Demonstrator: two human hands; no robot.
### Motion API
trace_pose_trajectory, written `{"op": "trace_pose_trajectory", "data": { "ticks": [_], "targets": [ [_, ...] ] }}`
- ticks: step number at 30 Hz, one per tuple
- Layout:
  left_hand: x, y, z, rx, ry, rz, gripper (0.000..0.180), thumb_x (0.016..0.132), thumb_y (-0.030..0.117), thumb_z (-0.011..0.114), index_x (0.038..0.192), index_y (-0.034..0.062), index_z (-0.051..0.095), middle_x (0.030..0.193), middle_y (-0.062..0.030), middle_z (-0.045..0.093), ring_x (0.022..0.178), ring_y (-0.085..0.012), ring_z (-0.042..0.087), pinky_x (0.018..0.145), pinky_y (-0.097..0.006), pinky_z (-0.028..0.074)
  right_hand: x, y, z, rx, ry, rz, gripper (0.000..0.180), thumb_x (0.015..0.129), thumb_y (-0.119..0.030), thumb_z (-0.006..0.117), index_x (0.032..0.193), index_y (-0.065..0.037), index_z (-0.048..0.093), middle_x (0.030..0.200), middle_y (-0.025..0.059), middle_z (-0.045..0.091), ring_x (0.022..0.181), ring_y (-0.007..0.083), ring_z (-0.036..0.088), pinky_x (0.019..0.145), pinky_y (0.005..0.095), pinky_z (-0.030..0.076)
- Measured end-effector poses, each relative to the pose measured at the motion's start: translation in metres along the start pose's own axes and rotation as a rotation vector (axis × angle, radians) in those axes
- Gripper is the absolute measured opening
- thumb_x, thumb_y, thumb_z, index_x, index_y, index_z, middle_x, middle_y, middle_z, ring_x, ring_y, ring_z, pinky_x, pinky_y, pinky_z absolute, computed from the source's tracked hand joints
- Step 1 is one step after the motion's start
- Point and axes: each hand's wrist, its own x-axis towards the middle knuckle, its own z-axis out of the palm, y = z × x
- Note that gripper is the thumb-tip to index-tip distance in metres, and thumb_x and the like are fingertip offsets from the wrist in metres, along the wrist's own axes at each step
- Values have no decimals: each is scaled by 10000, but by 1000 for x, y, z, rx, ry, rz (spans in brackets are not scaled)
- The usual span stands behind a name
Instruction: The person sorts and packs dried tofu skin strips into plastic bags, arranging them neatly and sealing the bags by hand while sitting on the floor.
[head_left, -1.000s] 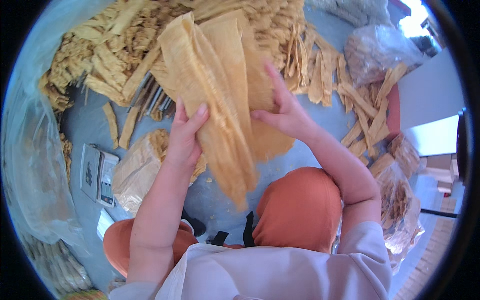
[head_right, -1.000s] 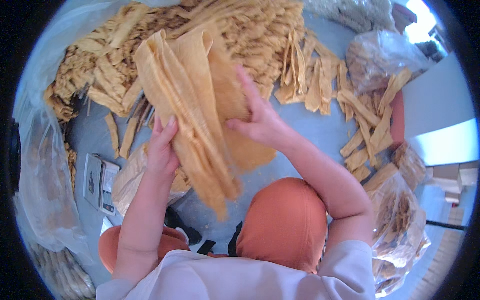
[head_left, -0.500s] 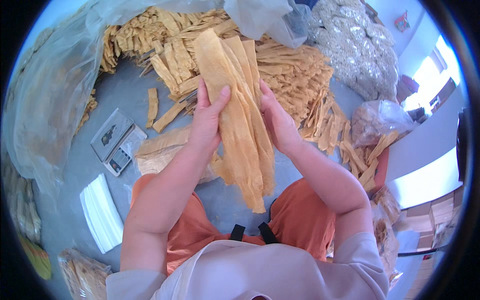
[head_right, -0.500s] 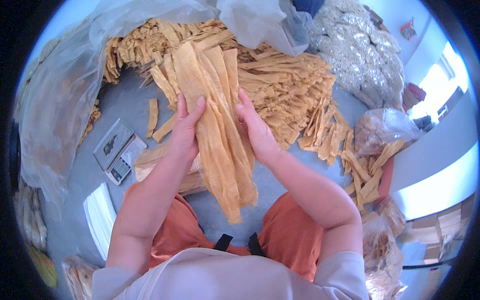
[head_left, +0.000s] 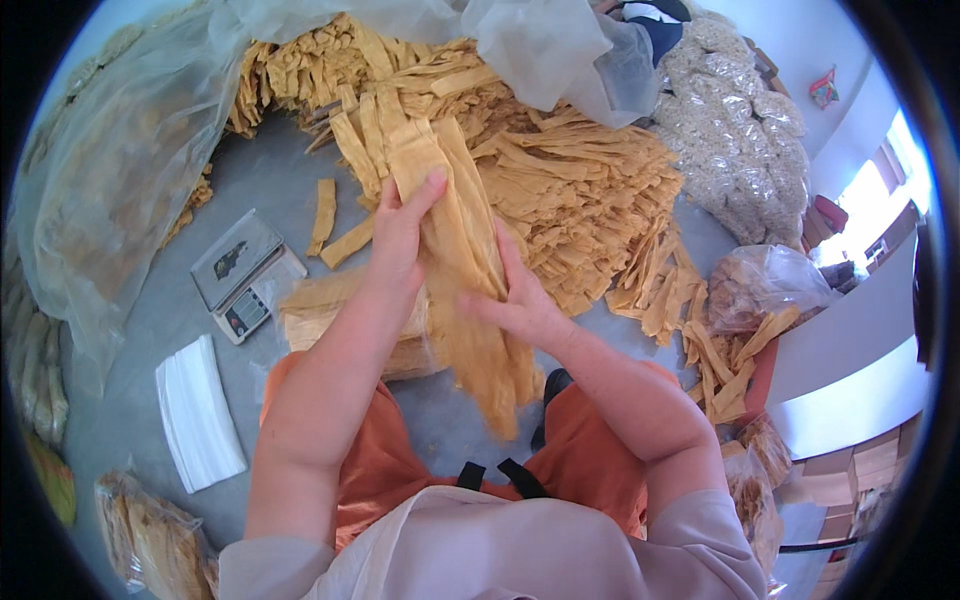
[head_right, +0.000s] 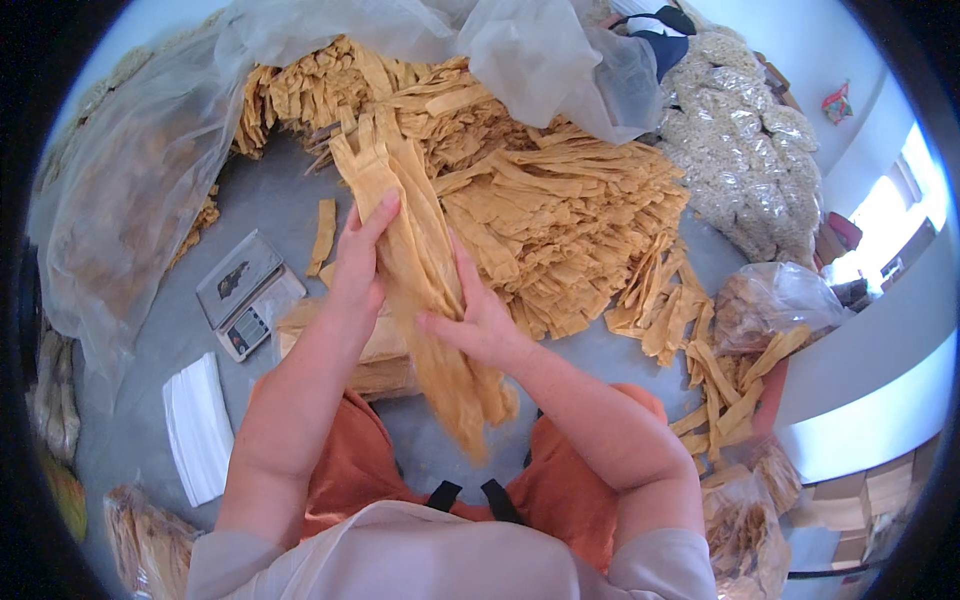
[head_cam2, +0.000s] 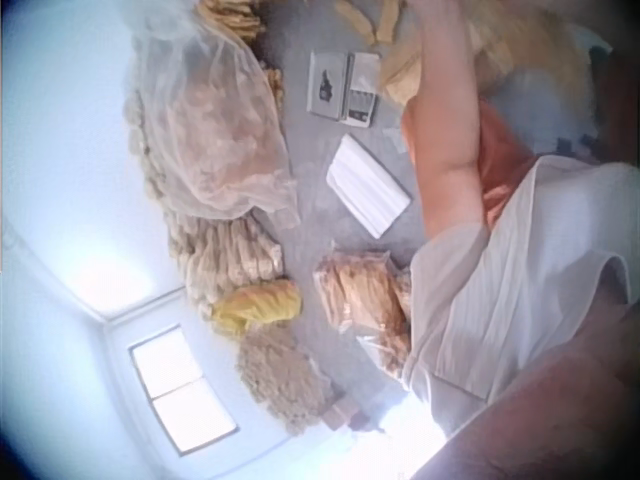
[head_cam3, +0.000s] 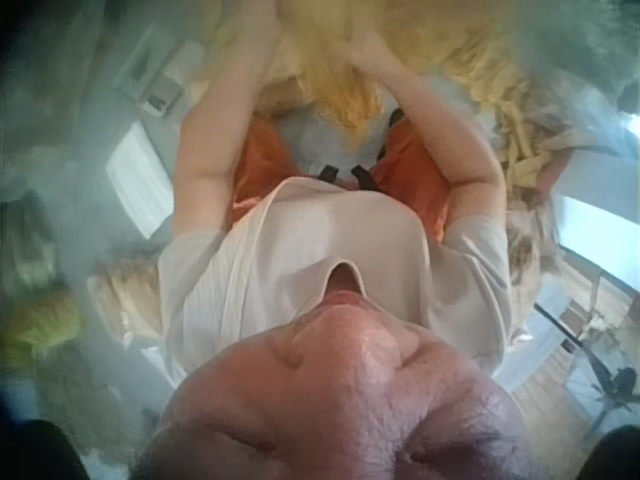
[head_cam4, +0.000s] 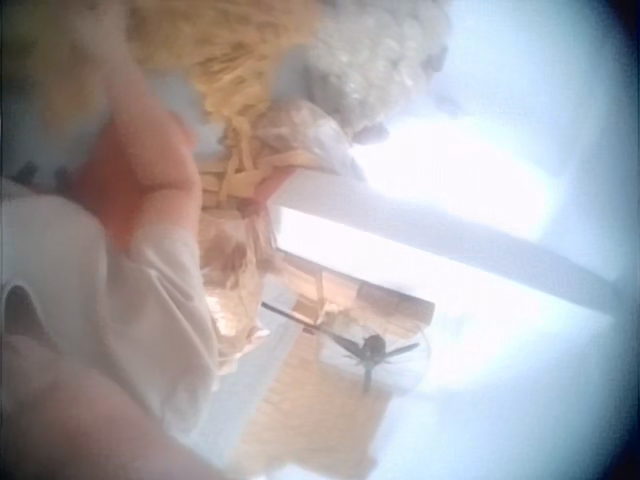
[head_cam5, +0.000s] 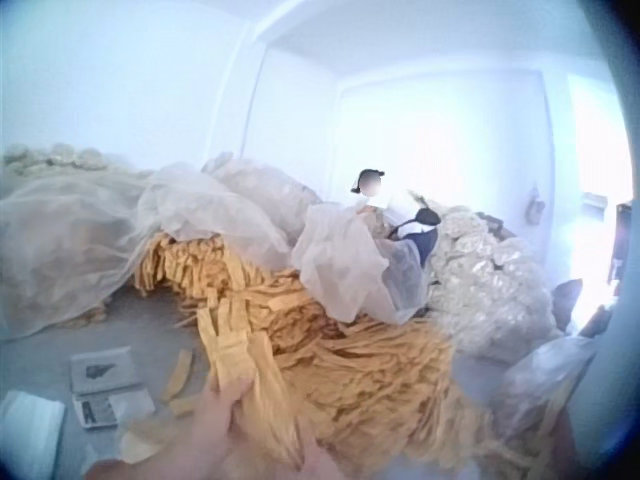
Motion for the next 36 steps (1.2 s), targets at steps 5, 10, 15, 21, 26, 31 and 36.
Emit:
{"op": "trace_pose_trajectory", "data": {
  "ticks": [5, 10, 15, 21, 26, 31, 36],
  "targets": [
    [18, -4, 6, 6, 53, 38, 675, 804, 216, 770, 1338, 101, 374, 1237, -77, 547, 1124, -218, 552, 930, -387, 484, 19, -8, -7, 333, 66, 313, 797, 783, -201, 782, 1393, 37, 327, 1292, 130, 528, 1175, 200, 516, 1013, 319, 399],
    [56, 17, -12, 231, -213, -297, 800, 811, 342, 759, 1394, 132, 254, 1317, -88, 481, 1172, -243, 516, 950, -413, 475, 49, -4, -50, 161, -8, 364, 749, 786, -233, 771, 1370, 22, 378, 1223, 118, 580, 1120, 181, 545, 983, 310, 412],
    [93, -10, -122, 831, -192, -574, 644, 834, 614, 606, 1212, 100, 520, 1168, -113, 583, 1003, -194, 606, 778, -385, 521, 67, 31, -67, -1, -42, 520, 715, 784, -249, 764, 1361, -13, 413, 1215, 101, 590, 1097, 166, 550, 954, 311, 421],
    [67, -106, -201, 1811, -568, -1057, 737, 798, 739, 505, 955, 38, 672, 858, -146, 680, 819, -238, 670, 755, -378, 525, 51, 118, -67, 78, -166, 697, 714, 790, -258, 762, 1362, -14, 411, 1245, 102, 572, 1130, 168, 529, 973, 305, 406],
    [53, -139, -208, 2055, -618, -774, 604, 841, 581, 534, 976, 6, 662, 979, -179, 682, 927, -306, 661, 793, -412, 513, 48, 155, -43, 172, -276, 824, 734, 791, -250, 761, 1386, -30, 392, 1267, 89, 555, 1148, 159, 509, 987, 300, 391],
    [43, -144, -226, 1855, -488, -714, 470, 879, 452, 521, 1028, 24, 646, 992, -186, 679, 939, -354, 646, 804, -433, 507, 44, 184, -28, 199, -363, 852, 747, 787, -260, 764, 1396, -42, 390, 1267, 82, 556, 1151, 159, 504, 989, 301, 389],
    [36, -141, -237, 1702, -352, -713, 340, 893, 343, 537, 1018, 42, 630, 971, -198, 662, 923, -360, 640, 810, -426, 506, 37, 204, -16, 242, -423, 880, 761, 770, -298, 784, 1391, -67, 410, 1252, 76, 569, 1143, 164, 513, 991, 308, 392]
  ]
}}
